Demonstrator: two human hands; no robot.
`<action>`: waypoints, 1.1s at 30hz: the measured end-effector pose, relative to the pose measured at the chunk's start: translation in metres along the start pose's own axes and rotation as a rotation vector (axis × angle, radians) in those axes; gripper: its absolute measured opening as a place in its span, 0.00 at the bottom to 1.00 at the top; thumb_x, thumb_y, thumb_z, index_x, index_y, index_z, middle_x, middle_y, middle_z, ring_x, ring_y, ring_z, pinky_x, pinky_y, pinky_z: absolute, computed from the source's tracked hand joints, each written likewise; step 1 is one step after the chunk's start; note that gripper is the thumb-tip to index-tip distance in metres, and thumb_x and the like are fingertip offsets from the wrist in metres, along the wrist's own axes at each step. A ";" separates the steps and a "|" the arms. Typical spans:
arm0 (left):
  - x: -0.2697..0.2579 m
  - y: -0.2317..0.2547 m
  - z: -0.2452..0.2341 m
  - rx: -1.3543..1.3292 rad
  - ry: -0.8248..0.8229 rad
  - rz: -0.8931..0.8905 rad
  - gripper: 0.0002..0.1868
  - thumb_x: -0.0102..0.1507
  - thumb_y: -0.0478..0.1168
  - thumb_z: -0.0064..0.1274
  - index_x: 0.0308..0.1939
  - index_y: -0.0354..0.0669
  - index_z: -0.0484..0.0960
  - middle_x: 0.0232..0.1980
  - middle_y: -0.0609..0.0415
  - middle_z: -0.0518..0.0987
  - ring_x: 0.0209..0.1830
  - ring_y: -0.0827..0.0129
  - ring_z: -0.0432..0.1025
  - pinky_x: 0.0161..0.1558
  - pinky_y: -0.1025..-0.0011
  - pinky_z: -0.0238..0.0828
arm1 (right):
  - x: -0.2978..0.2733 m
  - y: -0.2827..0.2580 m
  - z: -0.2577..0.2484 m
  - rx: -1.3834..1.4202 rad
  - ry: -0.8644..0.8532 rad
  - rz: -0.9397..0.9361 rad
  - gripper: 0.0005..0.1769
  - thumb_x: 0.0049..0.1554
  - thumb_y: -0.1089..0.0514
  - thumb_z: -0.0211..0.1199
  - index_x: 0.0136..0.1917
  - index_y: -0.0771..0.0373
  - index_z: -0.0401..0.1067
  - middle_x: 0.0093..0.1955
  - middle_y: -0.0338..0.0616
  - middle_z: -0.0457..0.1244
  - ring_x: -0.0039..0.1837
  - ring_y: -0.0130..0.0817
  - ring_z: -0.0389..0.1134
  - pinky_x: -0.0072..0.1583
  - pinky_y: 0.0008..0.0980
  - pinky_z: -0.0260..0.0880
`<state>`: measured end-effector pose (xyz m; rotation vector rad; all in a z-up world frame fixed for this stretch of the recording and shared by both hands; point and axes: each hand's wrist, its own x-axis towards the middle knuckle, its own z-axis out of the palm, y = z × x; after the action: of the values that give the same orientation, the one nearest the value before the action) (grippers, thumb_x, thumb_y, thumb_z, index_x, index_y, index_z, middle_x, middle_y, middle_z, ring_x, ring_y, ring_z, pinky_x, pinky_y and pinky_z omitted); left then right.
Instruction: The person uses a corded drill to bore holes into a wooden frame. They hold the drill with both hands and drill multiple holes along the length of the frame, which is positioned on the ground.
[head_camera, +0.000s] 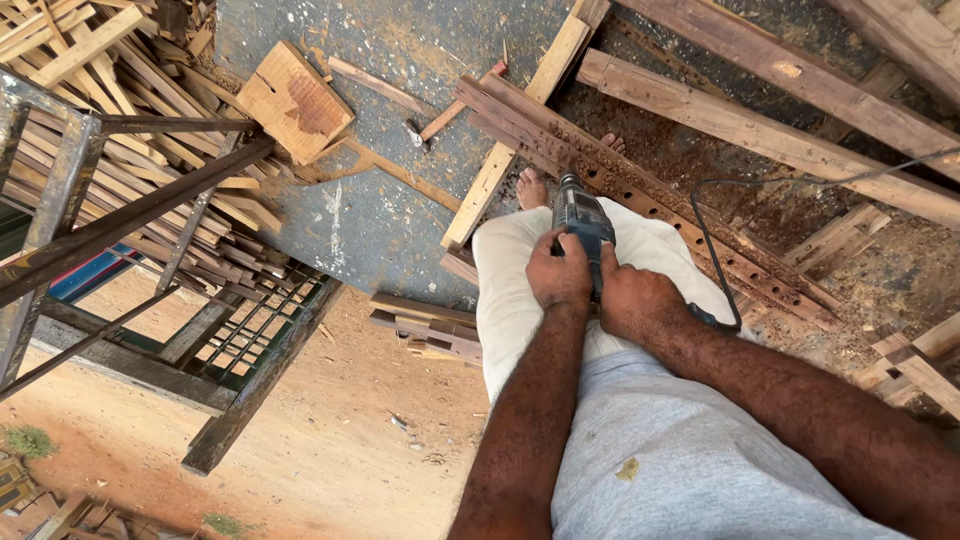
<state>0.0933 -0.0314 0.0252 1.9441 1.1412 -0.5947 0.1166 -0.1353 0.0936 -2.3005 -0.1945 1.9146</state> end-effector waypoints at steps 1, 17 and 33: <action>-0.003 -0.003 0.001 0.000 0.009 0.050 0.20 0.61 0.48 0.49 0.52 0.44 0.86 0.52 0.43 0.85 0.53 0.54 0.79 0.57 0.61 0.75 | -0.003 0.001 0.004 0.017 0.017 -0.004 0.49 0.58 0.53 0.60 0.82 0.72 0.37 0.50 0.57 0.68 0.55 0.47 0.74 0.59 0.47 0.76; -0.004 -0.041 0.027 0.005 0.038 0.403 0.15 0.59 0.40 0.47 0.45 0.42 0.87 0.53 0.46 0.85 0.55 0.53 0.80 0.59 0.62 0.76 | 0.004 0.016 0.015 0.045 0.020 0.044 0.50 0.57 0.53 0.58 0.83 0.67 0.35 0.51 0.55 0.67 0.55 0.46 0.73 0.58 0.46 0.76; 0.012 -0.038 0.020 0.129 0.013 0.375 0.21 0.61 0.43 0.46 0.53 0.38 0.85 0.63 0.34 0.78 0.64 0.43 0.72 0.66 0.57 0.68 | 0.004 -0.001 0.003 0.067 0.020 0.070 0.45 0.58 0.53 0.57 0.81 0.68 0.41 0.50 0.57 0.69 0.55 0.50 0.73 0.58 0.50 0.75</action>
<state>0.0663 -0.0310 -0.0104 2.2034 0.7300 -0.4607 0.1144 -0.1335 0.0893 -2.3116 -0.0470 1.8988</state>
